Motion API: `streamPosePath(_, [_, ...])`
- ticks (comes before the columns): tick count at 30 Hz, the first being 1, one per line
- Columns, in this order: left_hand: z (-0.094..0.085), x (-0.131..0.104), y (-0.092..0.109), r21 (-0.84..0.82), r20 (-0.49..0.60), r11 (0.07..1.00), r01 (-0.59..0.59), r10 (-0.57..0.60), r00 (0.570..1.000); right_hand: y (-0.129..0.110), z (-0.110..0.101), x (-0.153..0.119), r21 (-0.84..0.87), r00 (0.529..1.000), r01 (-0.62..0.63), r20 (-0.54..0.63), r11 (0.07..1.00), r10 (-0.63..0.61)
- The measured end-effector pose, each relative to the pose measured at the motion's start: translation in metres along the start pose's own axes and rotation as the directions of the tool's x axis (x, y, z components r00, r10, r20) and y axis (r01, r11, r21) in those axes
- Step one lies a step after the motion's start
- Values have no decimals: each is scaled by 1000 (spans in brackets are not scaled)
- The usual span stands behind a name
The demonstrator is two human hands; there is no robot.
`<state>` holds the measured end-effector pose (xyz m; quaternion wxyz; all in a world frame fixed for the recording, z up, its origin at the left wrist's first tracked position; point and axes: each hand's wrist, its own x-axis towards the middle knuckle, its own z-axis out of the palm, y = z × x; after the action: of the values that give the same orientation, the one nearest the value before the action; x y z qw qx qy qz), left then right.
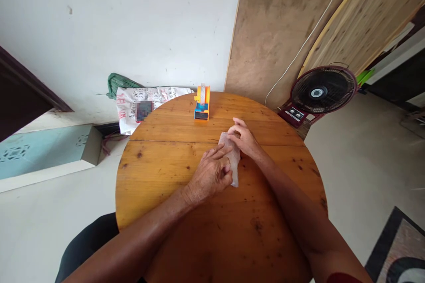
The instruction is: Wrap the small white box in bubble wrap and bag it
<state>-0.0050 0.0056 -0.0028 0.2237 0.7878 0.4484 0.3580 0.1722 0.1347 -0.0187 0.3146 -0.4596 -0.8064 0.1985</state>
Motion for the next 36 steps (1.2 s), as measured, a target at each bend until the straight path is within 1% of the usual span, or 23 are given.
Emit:
streamPosePath(3, [1, 0, -1, -5, 7, 1000, -5, 5, 1000, -1, 5, -1, -6, 994, -29, -108, 1000, 28])
streamPosePath(5, [1, 0, -1, -4, 5, 1000, 3, -3, 1000, -2, 0, -1, 38, 976, -101, -188, 994, 106])
streamPosePath(6, [2, 0, -1, -5, 3, 1000, 5, -5, 1000, -3, -5, 0, 73, 964, -161, -201, 984, 172])
streamPosePath(7, [2, 0, -2, -7, 0, 1000, 5, -5, 1000, -3, -11, 1, 112, 951, -232, -184, 966, 250])
streamPosePath(8, [2, -1, -2, -12, -3, 1000, 2, -2, 1000, -3, -17, 1, 149, 935, -311, -130, 939, 331])
streamPosePath(10, [3, -1, -3, -22, -4, 1000, -7, 7, 1000, -4, -30, 2, 200, 888, -455, 40, 867, 457])
streamPosePath(12, [4, -1, -4, -26, -5, 1000, -16, 16, 1000, -7, -38, 1, 232, 837, -547, 182, 804, 517])
streamPosePath(13, [4, -1, -5, -25, -6, 1000, -18, 18, 1000, -10, -40, 0, 247, 823, -566, 219, 786, 524])
streamPosePath(15, [5, 0, -5, -21, -6, 1000, -17, 17, 1000, -18, -40, -1, 270, 821, -568, 256, 777, 511])
streamPosePath(19, [4, 0, -5, -28, 3, 999, -15, 15, 1000, -30, -30, -2, 284, 840, -536, 280, 795, 465])
streamPosePath(22, [3, 0, -3, -31, 0, 999, -13, 13, 1000, -31, -25, -2, 354, 853, -520, 270, 777, 447])
streamPosePath(26, [1, 1, -1, -40, -15, 999, -30, 29, 999, -29, -19, -2, 459, 854, -519, 315, 721, 414])
streamPosePath(28, [0, 1, 0, -45, -22, 998, -33, 32, 999, -28, -14, -2, 502, 876, -483, 273, 718, 398])
streamPosePath(29, [0, 1, 0, -43, -22, 998, -34, 33, 999, -28, -11, -2, 507, 890, -456, 235, 732, 391])
streamPosePath(33, [-2, 1, 3, -5, -2, 999, -36, 36, 999, -25, 2, -3, 437, 933, -350, 81, 829, 351])
streamPosePath(36, [-4, 2, 6, 38, -16, 998, -49, 49, 999, -22, 10, -4, 387, 954, -278, 9, 879, 298])
